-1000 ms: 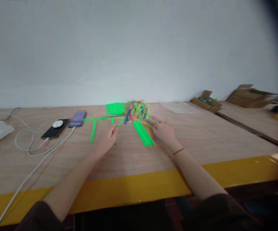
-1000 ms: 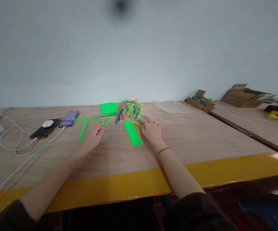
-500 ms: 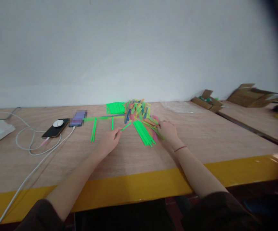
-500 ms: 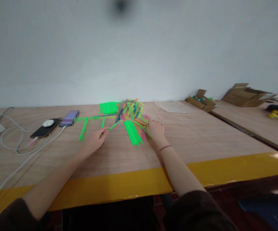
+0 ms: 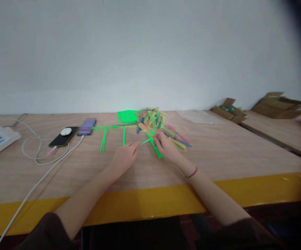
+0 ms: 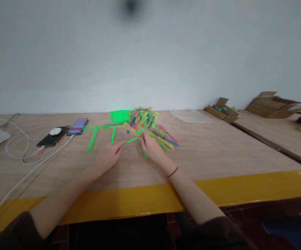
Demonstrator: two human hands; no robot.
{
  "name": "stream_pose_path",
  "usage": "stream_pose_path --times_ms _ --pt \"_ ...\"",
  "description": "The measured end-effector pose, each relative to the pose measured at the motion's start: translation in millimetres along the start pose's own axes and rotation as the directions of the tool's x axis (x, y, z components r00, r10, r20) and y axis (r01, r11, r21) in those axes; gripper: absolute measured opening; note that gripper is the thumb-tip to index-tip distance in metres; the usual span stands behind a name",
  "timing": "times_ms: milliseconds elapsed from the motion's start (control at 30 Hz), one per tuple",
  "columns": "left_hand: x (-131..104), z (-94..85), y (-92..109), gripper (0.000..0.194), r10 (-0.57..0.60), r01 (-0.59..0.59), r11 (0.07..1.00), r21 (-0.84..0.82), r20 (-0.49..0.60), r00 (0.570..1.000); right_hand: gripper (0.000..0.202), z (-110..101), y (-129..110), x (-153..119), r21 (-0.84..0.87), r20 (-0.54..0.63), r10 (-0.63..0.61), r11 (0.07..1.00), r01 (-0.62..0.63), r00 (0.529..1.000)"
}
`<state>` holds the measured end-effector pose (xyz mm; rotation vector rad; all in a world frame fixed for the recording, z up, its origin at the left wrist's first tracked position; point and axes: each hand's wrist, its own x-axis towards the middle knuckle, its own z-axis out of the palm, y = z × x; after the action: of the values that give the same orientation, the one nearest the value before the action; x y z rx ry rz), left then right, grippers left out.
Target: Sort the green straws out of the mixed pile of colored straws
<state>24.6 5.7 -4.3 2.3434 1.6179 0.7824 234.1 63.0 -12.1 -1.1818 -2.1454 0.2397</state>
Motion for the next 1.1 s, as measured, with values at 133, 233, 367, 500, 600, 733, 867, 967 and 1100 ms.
stream_pose_path --times_ms 133,233,367,500,600,733,867,967,1100 --pt "-0.5 0.2 -0.4 0.038 -0.017 0.017 1.0 -0.01 0.004 1.0 0.018 -0.8 -4.3 -1.2 0.0 -0.041 -0.032 0.999 0.032 0.999" --pt "-2.0 0.5 1.8 0.038 -0.01 0.01 1.0 -0.002 -0.002 1.0 0.022 -2.3 -7.2 -2.3 -0.026 -0.03 -0.027 0.999 0.026 0.999" --pt "-3.5 0.6 4.8 0.038 -0.018 0.018 1.0 0.012 -0.011 1.0 0.024 -1.1 -10.7 -4.6 -0.052 -0.037 0.005 0.999 -0.007 0.999" --pt "-3.1 0.9 4.6 0.038 -0.042 0.043 0.999 0.023 -0.016 0.999 0.027 -0.7 -12.7 -6.3 -0.123 -0.016 0.001 0.992 -0.003 1.0" --pt "-2.6 1.0 4.2 0.038 -0.052 0.052 0.998 0.036 -0.007 0.999 0.031 -2.5 -16.2 -7.5 -0.204 0.016 0.001 0.979 0.002 1.0" --pt "-3.2 0.0 4.5 0.039 -0.062 0.062 0.995 0.079 -0.001 0.998 0.034 -2.4 -22.3 -10.7 -0.34 0.024 -0.012 0.94 0.019 1.0" --pt "-5.1 -2.0 3.1 0.039 -0.074 0.072 0.99 0.124 0.014 0.997 0.037 2.6 -24.2 -15.1 -0.43 0.032 -0.041 0.901 0.051 0.999" --pt "-4.6 -2.5 0.2 0.039 -0.063 0.059 0.987 0.15 0.022 0.998 0.035 5.1 -24.7 -17.0 -0.383 0.019 -0.061 0.922 0.064 0.998" --pt "5.1 -5.3 -9.2 0.037 -0.009 0.01 0.999 0.036 -0.014 1.0 0.035 4.5 -27.6 -13.7 -0.141 -0.033 -0.036 0.99 0.031 0.999"
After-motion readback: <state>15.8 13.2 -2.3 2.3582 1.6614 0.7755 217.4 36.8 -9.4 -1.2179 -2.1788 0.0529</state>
